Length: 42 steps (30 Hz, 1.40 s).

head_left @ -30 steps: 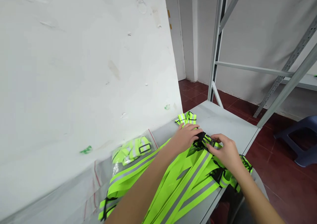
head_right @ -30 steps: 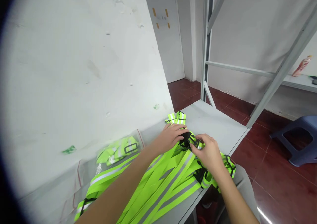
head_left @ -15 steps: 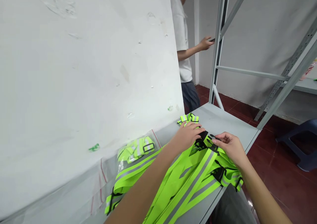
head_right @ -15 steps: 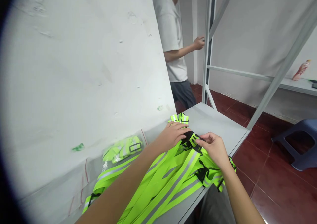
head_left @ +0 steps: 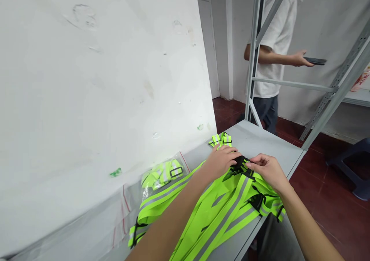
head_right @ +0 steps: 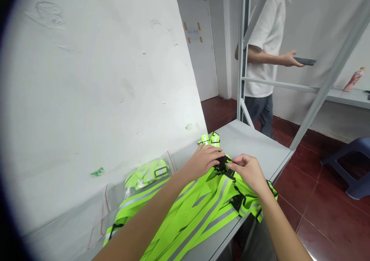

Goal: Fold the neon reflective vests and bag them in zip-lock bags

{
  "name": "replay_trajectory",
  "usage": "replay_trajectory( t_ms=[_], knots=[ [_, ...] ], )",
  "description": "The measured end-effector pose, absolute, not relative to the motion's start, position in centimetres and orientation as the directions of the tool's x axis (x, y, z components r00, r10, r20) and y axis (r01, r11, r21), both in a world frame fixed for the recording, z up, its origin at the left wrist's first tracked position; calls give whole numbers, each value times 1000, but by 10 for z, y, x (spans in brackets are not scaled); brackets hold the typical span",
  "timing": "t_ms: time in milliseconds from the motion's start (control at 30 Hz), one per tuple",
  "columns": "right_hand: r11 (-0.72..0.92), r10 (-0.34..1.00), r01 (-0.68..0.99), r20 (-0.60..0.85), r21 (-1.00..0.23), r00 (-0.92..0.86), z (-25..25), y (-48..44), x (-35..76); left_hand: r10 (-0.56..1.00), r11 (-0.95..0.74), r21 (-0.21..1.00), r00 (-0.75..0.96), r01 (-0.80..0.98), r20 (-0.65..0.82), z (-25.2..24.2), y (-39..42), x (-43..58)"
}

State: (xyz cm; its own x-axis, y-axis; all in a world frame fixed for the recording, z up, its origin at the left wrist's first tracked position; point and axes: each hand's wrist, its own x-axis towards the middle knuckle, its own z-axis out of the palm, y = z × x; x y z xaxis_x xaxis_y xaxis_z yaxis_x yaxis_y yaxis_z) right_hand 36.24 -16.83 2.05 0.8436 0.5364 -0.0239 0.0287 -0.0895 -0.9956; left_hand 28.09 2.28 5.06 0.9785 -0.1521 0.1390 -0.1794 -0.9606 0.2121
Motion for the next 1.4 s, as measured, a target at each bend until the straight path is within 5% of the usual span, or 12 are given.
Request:
replay_trajectory(
  t_ms=[233,433,767,1200,1400],
  knots=[
    [-54,565,44,6,-998,825,15,-165,364,-218,-936,237,958,-260,187,48,20,279],
    [-103,509,164,89,-981,856,11,-158,367,-304,-851,382,931,-361,204,41,12,279],
    [-187,182,369,337,-911,924,12,-138,356,-345,-805,440,917,-398,198,47,3,283],
    [-231,276,369,303,-900,912,4,-162,362,-234,-752,616,968,-236,85,28,13,280],
    [-335,260,356,278,-872,925,-24,-175,357,-198,-785,583,976,-211,87,9,4,285]
  ],
)
